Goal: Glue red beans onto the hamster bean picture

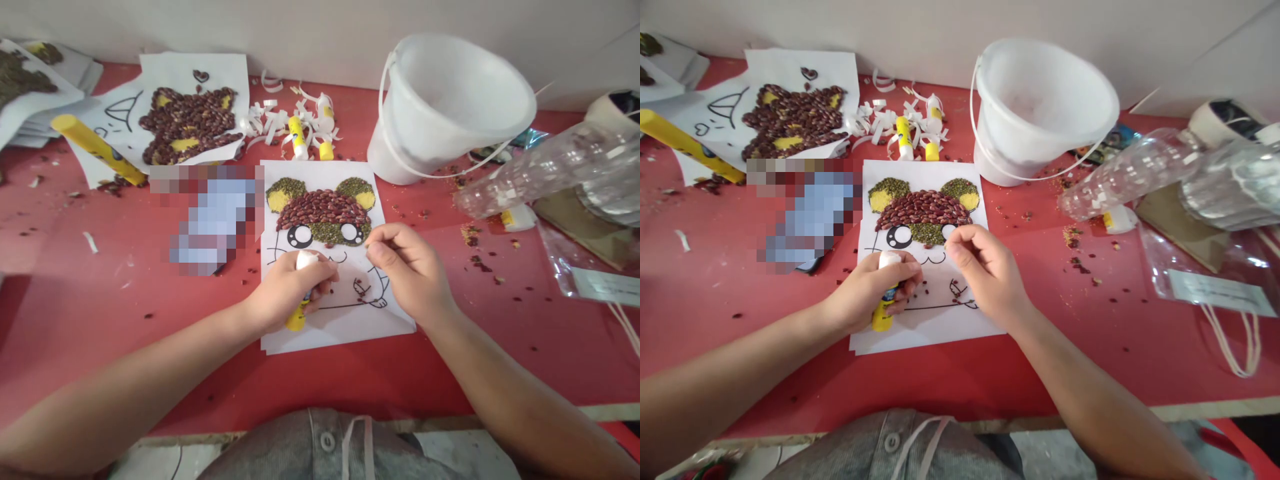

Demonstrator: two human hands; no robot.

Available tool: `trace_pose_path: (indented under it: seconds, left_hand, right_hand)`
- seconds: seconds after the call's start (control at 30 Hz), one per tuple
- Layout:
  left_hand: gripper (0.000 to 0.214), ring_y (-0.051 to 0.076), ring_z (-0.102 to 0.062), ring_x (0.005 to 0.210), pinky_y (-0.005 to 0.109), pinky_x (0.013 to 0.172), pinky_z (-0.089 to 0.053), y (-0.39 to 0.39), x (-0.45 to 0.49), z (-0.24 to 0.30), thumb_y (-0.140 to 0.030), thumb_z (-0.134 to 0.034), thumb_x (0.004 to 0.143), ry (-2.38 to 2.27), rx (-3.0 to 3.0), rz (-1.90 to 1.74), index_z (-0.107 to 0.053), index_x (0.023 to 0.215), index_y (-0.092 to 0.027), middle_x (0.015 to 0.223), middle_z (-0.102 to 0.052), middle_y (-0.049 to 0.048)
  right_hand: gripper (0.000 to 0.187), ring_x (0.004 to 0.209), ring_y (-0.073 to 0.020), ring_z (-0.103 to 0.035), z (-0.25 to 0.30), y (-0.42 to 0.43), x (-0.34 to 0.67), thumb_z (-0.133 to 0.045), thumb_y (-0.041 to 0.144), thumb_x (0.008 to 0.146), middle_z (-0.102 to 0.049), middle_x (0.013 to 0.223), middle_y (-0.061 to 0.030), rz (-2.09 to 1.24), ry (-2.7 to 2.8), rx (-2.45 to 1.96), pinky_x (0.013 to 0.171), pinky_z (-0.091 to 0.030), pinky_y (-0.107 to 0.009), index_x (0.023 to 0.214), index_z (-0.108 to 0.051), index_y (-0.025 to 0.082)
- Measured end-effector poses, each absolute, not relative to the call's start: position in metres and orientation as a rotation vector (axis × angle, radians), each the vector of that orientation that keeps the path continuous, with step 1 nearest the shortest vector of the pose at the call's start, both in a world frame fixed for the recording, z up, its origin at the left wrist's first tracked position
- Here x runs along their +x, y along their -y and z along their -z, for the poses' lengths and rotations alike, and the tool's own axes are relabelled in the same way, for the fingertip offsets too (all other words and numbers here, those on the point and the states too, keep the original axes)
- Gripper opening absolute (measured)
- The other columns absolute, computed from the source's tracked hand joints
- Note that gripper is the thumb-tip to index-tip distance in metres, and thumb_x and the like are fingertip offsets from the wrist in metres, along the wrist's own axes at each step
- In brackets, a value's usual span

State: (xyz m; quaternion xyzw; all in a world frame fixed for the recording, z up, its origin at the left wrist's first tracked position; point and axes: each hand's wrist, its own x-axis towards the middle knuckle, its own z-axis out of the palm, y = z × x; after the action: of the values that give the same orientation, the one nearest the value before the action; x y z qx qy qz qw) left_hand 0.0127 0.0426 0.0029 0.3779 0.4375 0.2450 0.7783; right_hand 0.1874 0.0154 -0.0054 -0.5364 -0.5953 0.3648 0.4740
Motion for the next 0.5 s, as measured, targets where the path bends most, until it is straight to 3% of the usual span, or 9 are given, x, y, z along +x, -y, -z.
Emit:
trace_pose_path:
  seconds: [0.23, 0.5]
  left_hand:
    - [0.024, 0.006, -0.037, 0.044, 0.019, 0.041, -0.029, -0.038, 0.014, -0.009, -0.032, -0.057, 0.076, -0.967, 1.429, -0.386, -0.049, 0.058, -0.017, 0.048, -0.043, -0.0048]
    - [0.02, 0.008, -0.038, 0.052, 0.02, 0.046, -0.03, -0.037, 0.012, -0.004, -0.028, -0.051, 0.076, -0.897, 1.525, -0.354, -0.047, 0.061, -0.017, 0.055, -0.044, -0.0038]
  right_hand:
    - [0.011, 0.062, -0.0085, -0.052, 0.003, -0.009, 0.167, -0.049, 0.021, 0.089, -0.058, 0.072, 0.0022, -0.93, 1.703, -1.173, 0.055, -0.042, -0.021, 0.079, -0.053, 0.02]
    - [0.013, 0.066, -0.0094, -0.056, 0.005, -0.007, 0.168, -0.045, 0.014, 0.09, -0.062, 0.075, 0.0008, -0.717, 1.878, -1.107, 0.058, -0.044, -0.022, 0.082, -0.053, 0.021]
